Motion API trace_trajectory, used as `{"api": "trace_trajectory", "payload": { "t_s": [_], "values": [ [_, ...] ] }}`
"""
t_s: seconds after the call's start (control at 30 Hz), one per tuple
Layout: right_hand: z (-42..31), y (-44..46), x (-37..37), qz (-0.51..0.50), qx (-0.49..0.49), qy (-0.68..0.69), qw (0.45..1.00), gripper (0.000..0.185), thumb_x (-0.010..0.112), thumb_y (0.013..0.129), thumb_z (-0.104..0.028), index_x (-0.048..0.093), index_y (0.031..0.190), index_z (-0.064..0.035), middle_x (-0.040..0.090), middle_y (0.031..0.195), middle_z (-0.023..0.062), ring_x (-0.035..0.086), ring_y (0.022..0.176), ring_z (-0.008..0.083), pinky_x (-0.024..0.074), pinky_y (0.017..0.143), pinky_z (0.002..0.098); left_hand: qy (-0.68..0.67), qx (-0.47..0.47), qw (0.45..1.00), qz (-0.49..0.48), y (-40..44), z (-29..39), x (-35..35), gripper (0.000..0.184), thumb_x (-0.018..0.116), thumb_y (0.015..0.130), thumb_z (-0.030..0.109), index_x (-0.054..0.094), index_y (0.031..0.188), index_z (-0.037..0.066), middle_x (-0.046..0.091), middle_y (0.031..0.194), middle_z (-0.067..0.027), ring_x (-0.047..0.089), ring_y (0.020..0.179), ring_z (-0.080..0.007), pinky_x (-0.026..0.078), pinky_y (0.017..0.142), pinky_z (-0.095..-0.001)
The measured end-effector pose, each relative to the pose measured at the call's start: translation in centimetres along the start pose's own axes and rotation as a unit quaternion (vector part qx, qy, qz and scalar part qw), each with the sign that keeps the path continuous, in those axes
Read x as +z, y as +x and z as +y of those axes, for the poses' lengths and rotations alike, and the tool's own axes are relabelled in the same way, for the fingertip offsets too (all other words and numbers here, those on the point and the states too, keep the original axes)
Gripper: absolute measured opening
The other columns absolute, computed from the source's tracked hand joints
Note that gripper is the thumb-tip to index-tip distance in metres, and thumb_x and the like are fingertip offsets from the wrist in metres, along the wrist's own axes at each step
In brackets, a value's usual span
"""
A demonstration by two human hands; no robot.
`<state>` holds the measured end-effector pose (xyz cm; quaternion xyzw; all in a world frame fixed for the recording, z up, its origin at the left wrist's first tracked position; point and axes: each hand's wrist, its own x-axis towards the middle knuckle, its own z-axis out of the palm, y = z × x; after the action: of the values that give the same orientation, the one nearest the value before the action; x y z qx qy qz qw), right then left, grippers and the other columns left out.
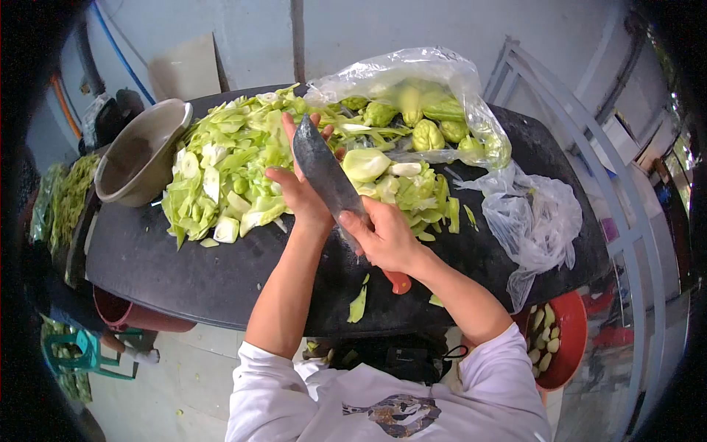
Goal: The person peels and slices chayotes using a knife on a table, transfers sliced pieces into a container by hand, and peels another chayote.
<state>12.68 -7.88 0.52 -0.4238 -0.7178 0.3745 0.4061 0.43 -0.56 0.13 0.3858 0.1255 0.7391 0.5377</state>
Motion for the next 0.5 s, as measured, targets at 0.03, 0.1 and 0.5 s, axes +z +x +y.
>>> {"api": "trace_trajectory", "payload": {
  "t_s": [0.03, 0.1, 0.5],
  "values": [
    [0.0, 0.0, 0.0, 0.0, 0.0, 0.0, 1.0, 0.047, 0.056, 0.099, -0.039, 0.052, 0.08, 0.0034, 0.06, 0.057, 0.0109, 0.064, 0.052, 0.0219, 0.0499, 0.05, 0.0366, 0.018, 0.013, 1.0, -0.004, 0.1, 0.0, 0.0, 0.125, 0.029, 0.062, 0.101, 0.014, 0.158, 0.023, 0.034, 0.154, -0.0091, 0.039, 0.132, -0.0267, 0.033, 0.106, -0.0462],
    [0.4, 0.0, 0.1, 0.001, -0.004, 0.004, 1.0, 0.047, 0.056, 0.099, -0.04, 0.052, 0.079, 0.0022, 0.06, 0.057, 0.0085, 0.063, 0.05, 0.0178, 0.0492, 0.047, 0.0333, 0.036, 0.027, 0.999, -0.007, 0.2, 0.0, -0.2, 0.126, 0.028, 0.062, 0.101, 0.011, 0.159, 0.023, 0.033, 0.154, -0.0089, 0.039, 0.132, -0.0263, 0.033, 0.107, -0.0457],
    [-0.2, -0.3, -0.1, -0.052, 0.008, 0.113, 0.992, 0.037, 0.054, 0.102, -0.036, 0.052, 0.086, -0.0024, 0.056, 0.058, 0.0028, 0.052, 0.042, 0.0083, 0.0406, 0.037, 0.0237, 0.163, 0.105, 0.981, -0.021, 0.2, -1.2, -0.9, 0.124, 0.034, 0.065, 0.099, 0.006, 0.159, 0.023, 0.035, 0.152, -0.0081, 0.044, 0.129, -0.0249, 0.04, 0.103, -0.0421]
  ]
}}
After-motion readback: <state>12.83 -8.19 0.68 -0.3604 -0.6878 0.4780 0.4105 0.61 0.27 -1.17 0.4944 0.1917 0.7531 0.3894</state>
